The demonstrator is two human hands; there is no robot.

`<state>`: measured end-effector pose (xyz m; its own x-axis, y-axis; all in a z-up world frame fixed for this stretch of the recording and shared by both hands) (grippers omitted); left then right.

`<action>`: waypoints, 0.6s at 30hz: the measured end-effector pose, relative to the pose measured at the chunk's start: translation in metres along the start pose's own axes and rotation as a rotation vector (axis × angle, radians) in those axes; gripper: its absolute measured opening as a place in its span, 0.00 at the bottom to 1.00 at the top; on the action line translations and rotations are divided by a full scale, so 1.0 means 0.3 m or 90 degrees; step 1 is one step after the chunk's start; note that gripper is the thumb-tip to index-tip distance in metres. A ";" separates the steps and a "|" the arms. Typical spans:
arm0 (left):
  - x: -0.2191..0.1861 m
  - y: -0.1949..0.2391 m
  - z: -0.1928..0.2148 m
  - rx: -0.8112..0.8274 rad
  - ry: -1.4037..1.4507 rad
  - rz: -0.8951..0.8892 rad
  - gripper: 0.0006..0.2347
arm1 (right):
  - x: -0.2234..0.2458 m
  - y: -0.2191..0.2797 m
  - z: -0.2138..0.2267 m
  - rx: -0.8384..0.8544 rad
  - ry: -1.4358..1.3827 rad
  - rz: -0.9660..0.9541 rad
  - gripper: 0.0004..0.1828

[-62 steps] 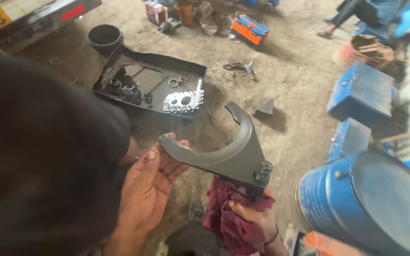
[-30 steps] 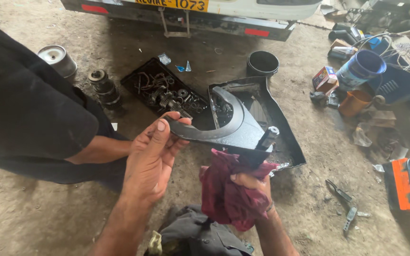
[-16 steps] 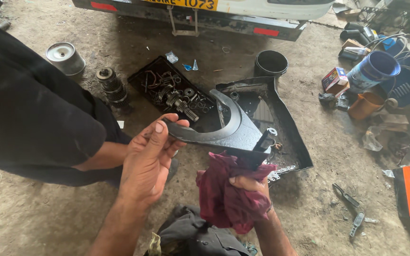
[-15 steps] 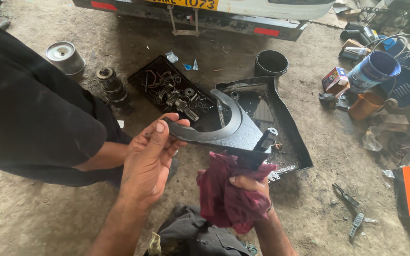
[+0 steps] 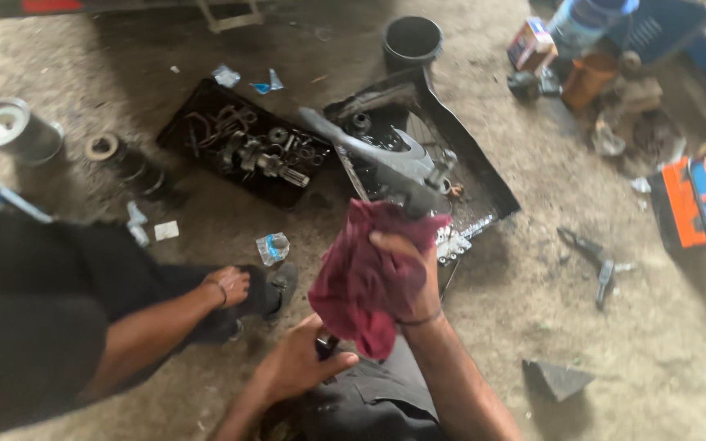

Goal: The person walks to a metal tray filled with liquid and scrubs a curved metal part using a wire brush. They repeatedly scrub and rinse the part in the liquid, handling it with both hands to remove grime.

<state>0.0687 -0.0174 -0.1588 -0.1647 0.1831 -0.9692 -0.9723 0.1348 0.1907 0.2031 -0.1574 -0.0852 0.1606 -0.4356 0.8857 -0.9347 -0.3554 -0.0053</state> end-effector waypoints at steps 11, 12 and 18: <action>0.101 -0.361 0.061 -0.136 0.259 0.249 0.10 | -0.116 -0.373 0.305 0.078 -0.097 -0.154 0.12; 0.118 -0.387 0.097 -0.136 0.205 0.273 0.12 | -0.135 -0.400 0.365 0.060 -0.051 -0.157 0.15; 0.407 -0.547 0.259 -0.140 0.192 0.570 0.11 | -0.300 -0.330 0.887 -0.194 0.123 -0.223 0.16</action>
<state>0.2210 0.0585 -0.2964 -0.8648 -0.1319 -0.4846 -0.4706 -0.1242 0.8736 0.3654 -0.3030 -0.2878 0.4466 -0.1623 0.8799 -0.8899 -0.1829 0.4179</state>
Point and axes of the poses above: each hand's wrist, its own y-axis away from the middle knuckle, its own z-axis out of the back of the hand, x = y × z, the point moved 6 cm from there along -y, towards the middle knuckle, and after that the axes turned 15 degrees about y, right-handed, at the moved point
